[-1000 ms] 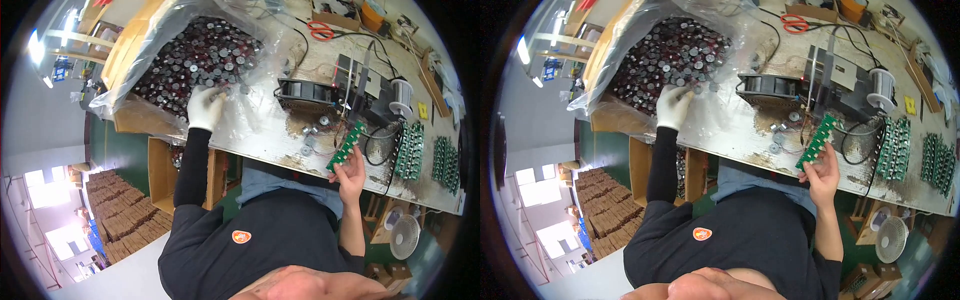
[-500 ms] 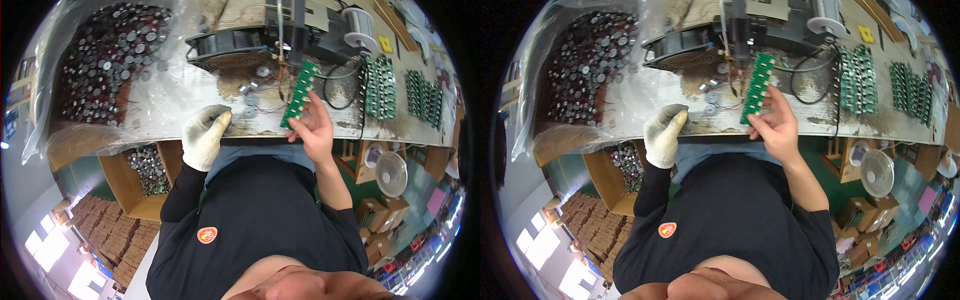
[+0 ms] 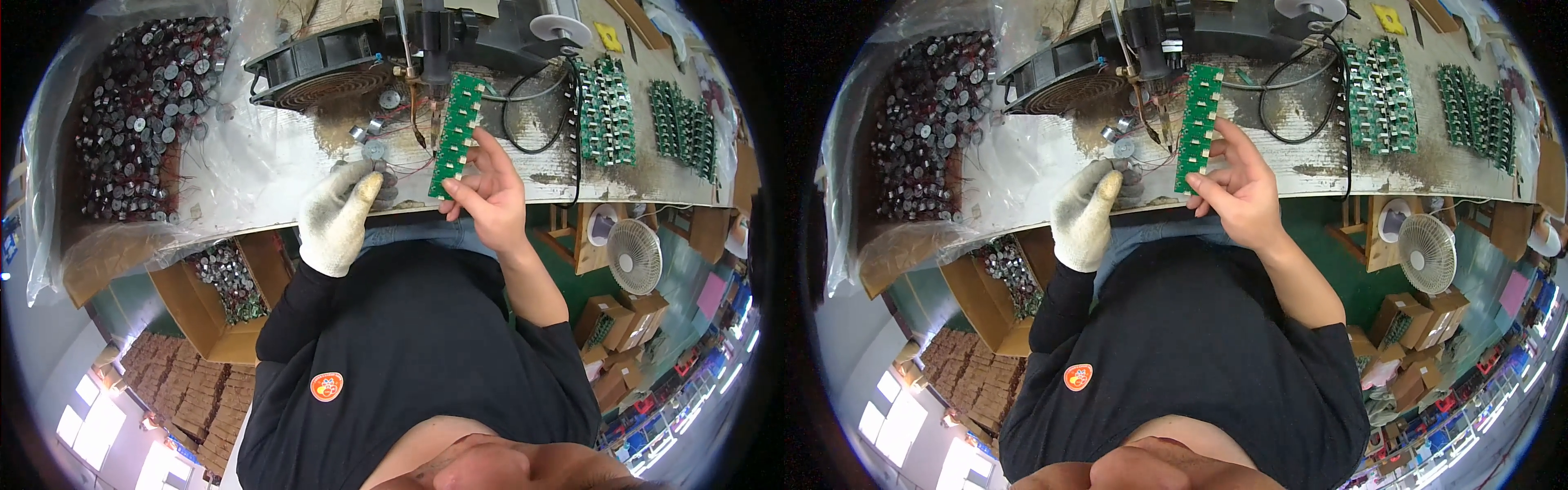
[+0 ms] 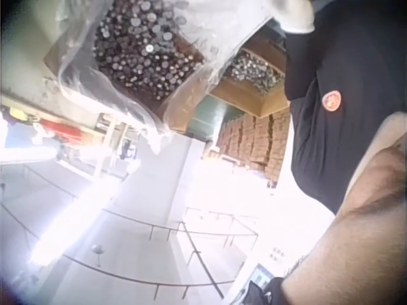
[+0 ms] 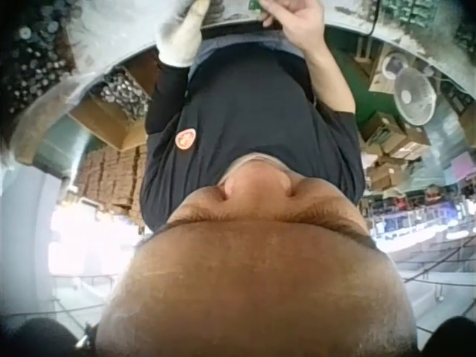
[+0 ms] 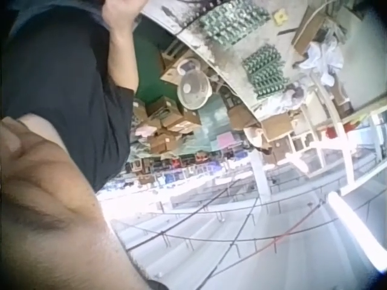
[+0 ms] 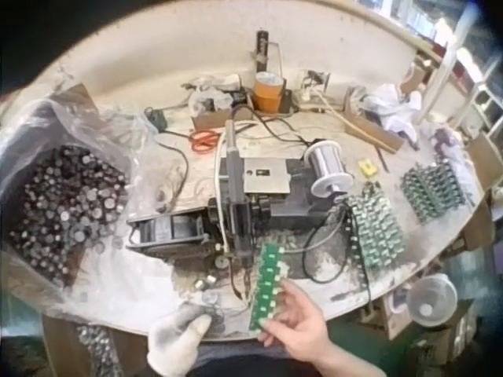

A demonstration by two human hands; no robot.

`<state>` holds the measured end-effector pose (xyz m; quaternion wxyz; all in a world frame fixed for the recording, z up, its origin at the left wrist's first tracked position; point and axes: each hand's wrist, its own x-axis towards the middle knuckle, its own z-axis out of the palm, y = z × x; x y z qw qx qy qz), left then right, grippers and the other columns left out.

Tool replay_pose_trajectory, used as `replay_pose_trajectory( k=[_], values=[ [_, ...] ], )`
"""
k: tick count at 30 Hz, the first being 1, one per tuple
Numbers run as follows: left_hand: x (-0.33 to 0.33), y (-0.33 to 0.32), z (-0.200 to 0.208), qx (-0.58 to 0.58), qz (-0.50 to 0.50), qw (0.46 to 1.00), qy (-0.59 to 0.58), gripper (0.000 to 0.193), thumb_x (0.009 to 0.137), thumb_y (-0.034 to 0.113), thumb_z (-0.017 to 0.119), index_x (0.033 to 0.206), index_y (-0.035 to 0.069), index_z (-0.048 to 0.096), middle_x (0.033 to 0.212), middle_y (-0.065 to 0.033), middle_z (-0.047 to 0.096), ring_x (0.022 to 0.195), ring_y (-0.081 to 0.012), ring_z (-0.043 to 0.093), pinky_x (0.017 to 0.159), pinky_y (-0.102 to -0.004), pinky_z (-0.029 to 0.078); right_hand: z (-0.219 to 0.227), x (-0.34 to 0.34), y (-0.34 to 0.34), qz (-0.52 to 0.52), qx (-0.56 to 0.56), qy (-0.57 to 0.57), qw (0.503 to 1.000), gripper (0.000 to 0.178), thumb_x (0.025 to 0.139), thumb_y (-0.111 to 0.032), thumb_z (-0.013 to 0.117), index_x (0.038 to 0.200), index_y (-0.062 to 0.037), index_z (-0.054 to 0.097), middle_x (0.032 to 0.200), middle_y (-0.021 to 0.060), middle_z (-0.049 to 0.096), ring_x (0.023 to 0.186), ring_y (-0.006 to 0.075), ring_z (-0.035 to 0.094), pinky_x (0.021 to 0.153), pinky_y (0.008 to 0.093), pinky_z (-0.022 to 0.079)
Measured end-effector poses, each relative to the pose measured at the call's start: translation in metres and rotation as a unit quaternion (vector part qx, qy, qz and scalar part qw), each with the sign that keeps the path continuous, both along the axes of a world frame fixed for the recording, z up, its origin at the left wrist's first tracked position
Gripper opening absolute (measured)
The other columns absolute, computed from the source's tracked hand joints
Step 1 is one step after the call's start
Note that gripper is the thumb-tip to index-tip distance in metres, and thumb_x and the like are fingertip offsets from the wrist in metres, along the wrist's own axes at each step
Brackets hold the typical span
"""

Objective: The person solders electronic components onto a printed circuit board with a soldering iron.

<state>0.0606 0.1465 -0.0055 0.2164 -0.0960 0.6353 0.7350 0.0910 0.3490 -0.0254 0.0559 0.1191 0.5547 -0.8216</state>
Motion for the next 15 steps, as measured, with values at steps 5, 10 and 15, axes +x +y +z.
replay_pose_trajectory(
  k=[5, 10, 15],
  values=[
    [-0.001, 0.003, 0.008, 0.016, -0.005, 0.998, -0.053, 0.029, 0.092, 0.017, 0.061, 0.110, -0.005, 0.059, 0.087, -0.0077, 0.065, 0.075, -0.0124, 0.061, 0.067, -0.0235, 0.049, -0.002, -0.001, -0.002, -0.001, 0.004, 0.007, 1.000, 0.068, 0.081, 0.015, 0.056, 0.141, -0.0027, 0.028, 0.118, 0.0184, 0.051, 0.065, 0.0195, 0.064, 0.047, 0.0242, 0.051],
    [-0.002, 0.012, 0.006, -0.038, -0.045, 0.997, -0.051, 0.022, 0.089, 0.017, 0.065, 0.100, -0.002, 0.061, 0.080, -0.0047, 0.063, 0.070, -0.0080, 0.057, 0.063, -0.0222, 0.046, 0.000, -0.003, -0.006, 0.004, -0.004, 0.013, 1.000, 0.068, 0.081, 0.015, 0.056, 0.141, -0.0024, 0.028, 0.118, 0.0184, 0.051, 0.065, 0.0199, 0.065, 0.047, 0.0244, 0.051],
    [-0.003, 0.024, -0.003, -0.082, -0.032, 0.996, 0.013, 0.021, 0.086, 0.016, 0.067, 0.092, -0.003, 0.062, 0.078, -0.0041, 0.061, 0.068, -0.0082, 0.055, 0.062, -0.0234, 0.045, 0.002, -0.004, -0.007, -0.002, -0.024, 0.011, 1.000, 0.069, 0.082, 0.014, 0.056, 0.142, -0.0023, 0.027, 0.119, 0.0200, 0.051, 0.065, 0.0206, 0.065, 0.048, 0.0250, 0.052]
  ],
)
